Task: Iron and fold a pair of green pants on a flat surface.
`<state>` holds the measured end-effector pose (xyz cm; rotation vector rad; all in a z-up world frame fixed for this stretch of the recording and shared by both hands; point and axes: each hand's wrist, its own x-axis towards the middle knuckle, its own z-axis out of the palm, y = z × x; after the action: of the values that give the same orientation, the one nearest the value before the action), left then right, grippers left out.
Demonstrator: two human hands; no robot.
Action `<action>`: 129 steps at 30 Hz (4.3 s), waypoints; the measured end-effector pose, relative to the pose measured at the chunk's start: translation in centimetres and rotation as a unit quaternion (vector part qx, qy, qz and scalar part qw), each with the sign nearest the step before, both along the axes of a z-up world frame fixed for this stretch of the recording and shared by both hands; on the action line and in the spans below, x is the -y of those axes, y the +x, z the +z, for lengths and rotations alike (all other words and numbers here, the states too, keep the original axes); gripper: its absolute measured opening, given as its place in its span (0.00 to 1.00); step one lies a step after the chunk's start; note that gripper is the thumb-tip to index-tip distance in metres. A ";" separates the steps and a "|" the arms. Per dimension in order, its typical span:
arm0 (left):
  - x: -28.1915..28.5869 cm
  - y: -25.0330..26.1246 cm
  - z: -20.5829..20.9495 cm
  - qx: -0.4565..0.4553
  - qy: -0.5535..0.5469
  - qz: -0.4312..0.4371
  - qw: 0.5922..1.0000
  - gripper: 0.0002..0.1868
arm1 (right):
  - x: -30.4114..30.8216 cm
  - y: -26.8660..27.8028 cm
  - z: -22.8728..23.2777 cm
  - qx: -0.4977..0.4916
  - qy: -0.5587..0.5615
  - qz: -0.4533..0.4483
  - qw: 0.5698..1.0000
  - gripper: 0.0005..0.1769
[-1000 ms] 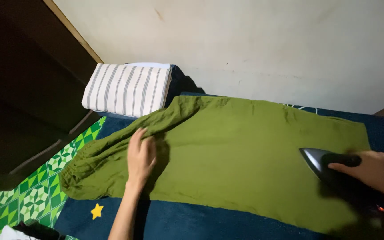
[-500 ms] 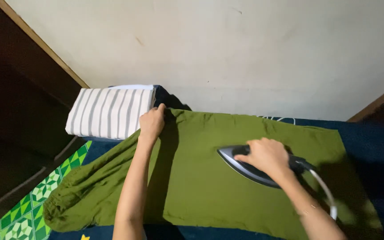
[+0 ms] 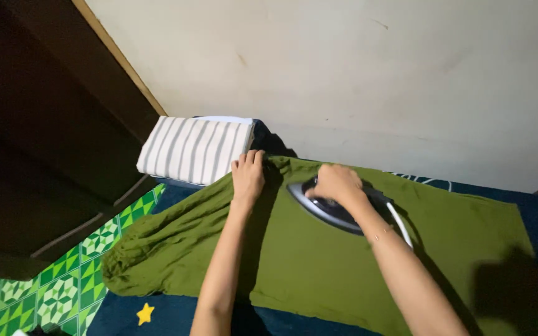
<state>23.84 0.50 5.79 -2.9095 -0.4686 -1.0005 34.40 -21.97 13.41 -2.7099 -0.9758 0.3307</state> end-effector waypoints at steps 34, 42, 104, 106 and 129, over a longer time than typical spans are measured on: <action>-20.5 -32.9 -3.9 -0.069 -0.342 0.284 0.893 0.39 | -8.5 -15.1 2.7 -0.010 -0.092 0.178 0.980 0.31; -15.8 -30.4 0.1 0.090 -0.211 0.346 0.910 0.31 | -15.5 -20.5 0.7 -0.002 0.001 0.244 0.970 0.27; 12.4 -7.2 -7.7 -0.196 -0.099 -0.001 0.976 0.38 | 59.0 18.2 -8.6 0.065 0.431 -0.416 0.798 0.18; 12.4 -7.3 -7.7 -0.202 -0.096 0.016 0.975 0.38 | 58.6 19.9 -10.6 0.005 0.646 -0.365 0.670 0.18; -0.5 -4.7 0.1 0.013 -0.012 0.042 0.999 0.23 | 62.9 21.9 -22.6 -0.080 0.476 -0.268 0.834 0.11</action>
<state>19.13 0.95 5.86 -2.8750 -0.6022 -1.0301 56.27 -84.87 -9.19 -1.8461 -0.1710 -0.0523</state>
